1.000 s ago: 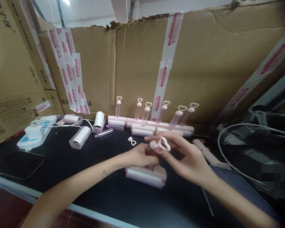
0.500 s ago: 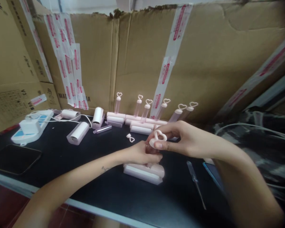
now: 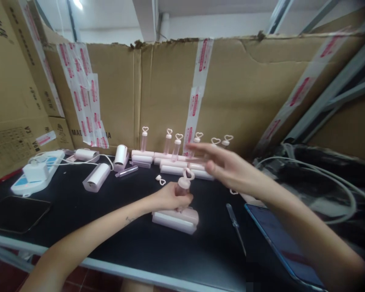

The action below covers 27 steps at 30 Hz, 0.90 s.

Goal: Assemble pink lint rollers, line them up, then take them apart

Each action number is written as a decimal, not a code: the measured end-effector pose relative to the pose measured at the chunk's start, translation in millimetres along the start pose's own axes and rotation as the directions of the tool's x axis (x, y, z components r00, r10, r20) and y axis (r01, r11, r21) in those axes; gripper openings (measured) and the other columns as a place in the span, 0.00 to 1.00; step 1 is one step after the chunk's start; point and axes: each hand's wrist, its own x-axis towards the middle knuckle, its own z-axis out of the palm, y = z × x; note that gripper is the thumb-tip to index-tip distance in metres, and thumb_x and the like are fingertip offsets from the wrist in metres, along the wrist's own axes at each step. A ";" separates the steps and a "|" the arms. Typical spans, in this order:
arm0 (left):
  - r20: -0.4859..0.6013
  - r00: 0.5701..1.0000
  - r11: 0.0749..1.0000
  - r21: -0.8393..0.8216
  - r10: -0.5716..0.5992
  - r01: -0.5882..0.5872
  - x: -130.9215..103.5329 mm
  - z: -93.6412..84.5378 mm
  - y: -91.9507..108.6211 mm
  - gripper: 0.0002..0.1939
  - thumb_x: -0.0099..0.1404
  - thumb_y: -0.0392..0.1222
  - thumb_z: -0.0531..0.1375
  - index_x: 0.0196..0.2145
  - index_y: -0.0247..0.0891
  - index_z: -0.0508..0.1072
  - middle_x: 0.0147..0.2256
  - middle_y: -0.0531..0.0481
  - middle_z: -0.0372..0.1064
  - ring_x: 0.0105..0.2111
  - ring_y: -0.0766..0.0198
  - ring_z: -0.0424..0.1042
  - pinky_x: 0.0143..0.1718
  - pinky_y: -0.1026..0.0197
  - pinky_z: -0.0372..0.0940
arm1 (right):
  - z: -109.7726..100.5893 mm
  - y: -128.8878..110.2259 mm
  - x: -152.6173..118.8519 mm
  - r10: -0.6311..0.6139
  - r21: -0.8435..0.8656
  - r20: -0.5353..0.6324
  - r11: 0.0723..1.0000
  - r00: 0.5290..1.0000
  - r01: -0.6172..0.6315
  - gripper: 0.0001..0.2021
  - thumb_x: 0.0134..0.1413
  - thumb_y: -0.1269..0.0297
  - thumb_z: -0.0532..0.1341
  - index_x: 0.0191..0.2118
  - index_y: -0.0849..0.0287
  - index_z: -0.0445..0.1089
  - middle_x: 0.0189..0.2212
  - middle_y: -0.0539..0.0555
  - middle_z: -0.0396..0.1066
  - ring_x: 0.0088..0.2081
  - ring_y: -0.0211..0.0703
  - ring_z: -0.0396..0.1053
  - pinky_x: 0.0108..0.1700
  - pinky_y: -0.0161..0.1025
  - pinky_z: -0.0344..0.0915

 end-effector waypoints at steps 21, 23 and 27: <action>-0.012 1.000 0.999 0.044 -0.016 0.017 0.2 1.2 4.7 0.14 0.59 0.36 0.55 0.17 0.35 0.61 0.14 0.58 0.58 0.15 0.75 0.57 0.21 0.69 0.57 | 38.2 13.2 20.6 -0.281 0.334 0.094 0.913 0.955 0.235 0.24 0.51 0.42 0.58 0.43 0.58 0.65 0.41 0.56 0.67 0.43 0.46 0.68 0.47 0.43 0.65; -0.021 0.999 0.999 0.044 -0.029 0.030 1.1 1.3 5.5 0.13 0.58 0.35 0.55 0.17 0.35 0.61 0.14 0.58 0.57 0.15 0.75 0.58 0.21 0.69 0.57 | 53.2 26.3 15.9 -0.270 0.406 0.119 0.891 0.956 0.201 0.28 0.48 0.37 0.57 0.44 0.58 0.61 0.40 0.56 0.65 0.41 0.45 0.67 0.44 0.43 0.65; -0.044 0.998 0.998 0.034 -0.051 0.053 3.6 1.2 2.5 0.07 0.55 0.32 0.57 0.21 0.34 0.63 0.15 0.59 0.58 0.16 0.73 0.60 0.19 0.69 0.59 | 66.9 34.1 -2.8 -0.096 -0.029 -0.089 0.995 0.991 0.094 0.18 0.56 0.45 0.52 0.35 0.57 0.58 0.32 0.53 0.63 0.33 0.42 0.63 0.36 0.39 0.61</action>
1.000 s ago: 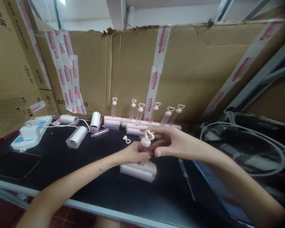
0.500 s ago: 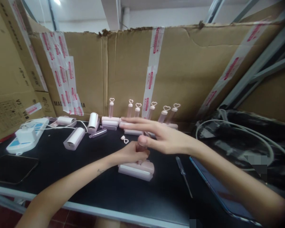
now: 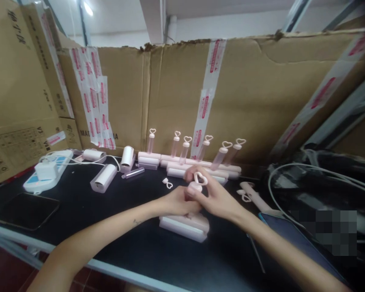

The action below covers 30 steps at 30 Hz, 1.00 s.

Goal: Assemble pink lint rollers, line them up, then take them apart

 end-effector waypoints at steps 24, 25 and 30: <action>-0.030 0.999 0.998 -0.047 0.044 -0.045 0.7 3.6 -9.2 0.10 0.54 0.29 0.55 0.17 0.35 0.60 0.13 0.60 0.55 0.15 0.75 0.55 0.17 0.69 0.51 | -0.7 -42.2 9.8 0.178 -0.428 -0.106 0.880 0.978 -0.207 0.13 0.45 0.66 0.51 0.16 0.57 0.48 0.12 0.46 0.48 0.17 0.33 0.46 0.22 0.36 0.43; -0.029 0.999 0.998 -0.047 0.040 -0.042 0.8 3.3 -9.4 0.11 0.54 0.29 0.55 0.17 0.35 0.60 0.13 0.60 0.55 0.15 0.74 0.56 0.17 0.69 0.51 | 1.0 -42.1 9.8 0.195 -0.414 -0.103 0.883 0.975 -0.221 0.13 0.45 0.67 0.51 0.15 0.57 0.47 0.12 0.46 0.48 0.17 0.33 0.46 0.22 0.36 0.43; 0.031 0.999 0.998 -0.061 0.032 -0.030 -3.1 -1.0 -4.2 0.11 0.54 0.31 0.56 0.17 0.34 0.62 0.13 0.58 0.58 0.15 0.74 0.59 0.19 0.69 0.56 | 0.0 -37.7 3.8 0.279 -0.241 -0.084 0.926 0.957 -0.291 0.18 0.52 0.61 0.53 0.16 0.58 0.48 0.13 0.45 0.50 0.18 0.33 0.49 0.22 0.34 0.45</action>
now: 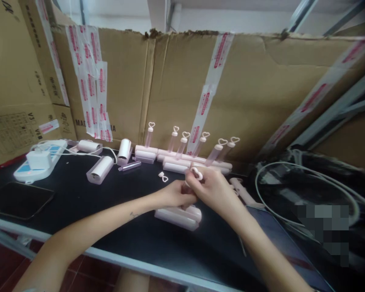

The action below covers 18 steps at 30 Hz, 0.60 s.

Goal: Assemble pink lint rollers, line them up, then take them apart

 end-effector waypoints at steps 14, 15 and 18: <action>0.124 0.992 0.999 -0.040 -0.019 0.024 -3.1 2.1 9.2 0.07 0.50 0.31 0.58 0.19 0.35 0.62 0.14 0.57 0.60 0.16 0.72 0.62 0.20 0.67 0.59 | 3.2 28.6 -24.1 -0.251 0.425 -0.025 0.874 0.968 0.238 0.13 0.56 0.56 0.59 0.40 0.57 0.74 0.41 0.56 0.72 0.42 0.48 0.70 0.48 0.42 0.66; 0.109 0.994 0.999 -0.027 -0.030 0.033 -3.5 1.9 12.0 0.06 0.50 0.31 0.58 0.19 0.35 0.62 0.15 0.57 0.60 0.17 0.71 0.62 0.20 0.67 0.59 | 5.7 27.8 -25.6 -0.227 0.419 -0.043 0.880 0.973 0.224 0.11 0.56 0.57 0.59 0.38 0.57 0.74 0.39 0.56 0.72 0.41 0.47 0.70 0.47 0.42 0.66; 0.153 0.988 0.991 0.131 -0.023 0.003 -9.6 -7.9 29.4 0.07 0.49 0.34 0.63 0.28 0.33 0.68 0.25 0.53 0.69 0.28 0.65 0.70 0.30 0.63 0.65 | 10.6 28.1 -30.3 -0.175 0.407 -0.041 0.896 0.984 0.177 0.11 0.57 0.57 0.58 0.40 0.57 0.72 0.39 0.55 0.72 0.42 0.47 0.70 0.47 0.42 0.67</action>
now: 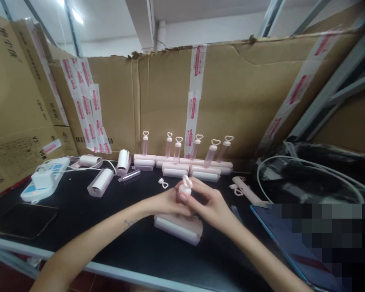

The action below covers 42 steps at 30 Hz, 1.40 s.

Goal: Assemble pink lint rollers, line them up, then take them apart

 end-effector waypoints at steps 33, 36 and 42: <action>-0.356 0.929 -0.016 0.933 0.095 0.360 -17.7 -92.7 -76.2 0.14 0.63 0.39 0.53 0.45 0.32 0.69 0.44 0.37 0.68 0.45 0.50 0.67 0.45 0.51 0.63 | 14.7 38.7 155.6 -0.046 -0.221 -0.256 0.975 0.966 -0.012 0.16 0.56 0.52 0.56 0.36 0.62 0.65 0.28 0.52 0.69 0.30 0.40 0.67 0.34 0.37 0.62; -0.343 0.936 -0.004 0.939 0.073 0.344 -25.1 -95.0 -72.9 0.15 0.62 0.43 0.55 0.43 0.30 0.69 0.42 0.36 0.69 0.43 0.48 0.69 0.43 0.52 0.64 | 40.3 50.3 181.3 -0.033 -0.272 -0.227 0.962 0.973 -0.031 0.14 0.56 0.55 0.57 0.37 0.63 0.66 0.28 0.51 0.69 0.31 0.40 0.67 0.35 0.38 0.63; -0.286 0.957 0.033 0.958 0.054 0.284 -32.9 -108.6 -67.1 0.17 0.61 0.51 0.57 0.37 0.32 0.72 0.35 0.40 0.73 0.38 0.51 0.72 0.40 0.54 0.64 | 62.7 75.1 205.5 0.034 -0.370 -0.148 0.925 0.988 -0.087 0.13 0.59 0.58 0.57 0.41 0.64 0.67 0.36 0.53 0.70 0.36 0.39 0.69 0.40 0.43 0.67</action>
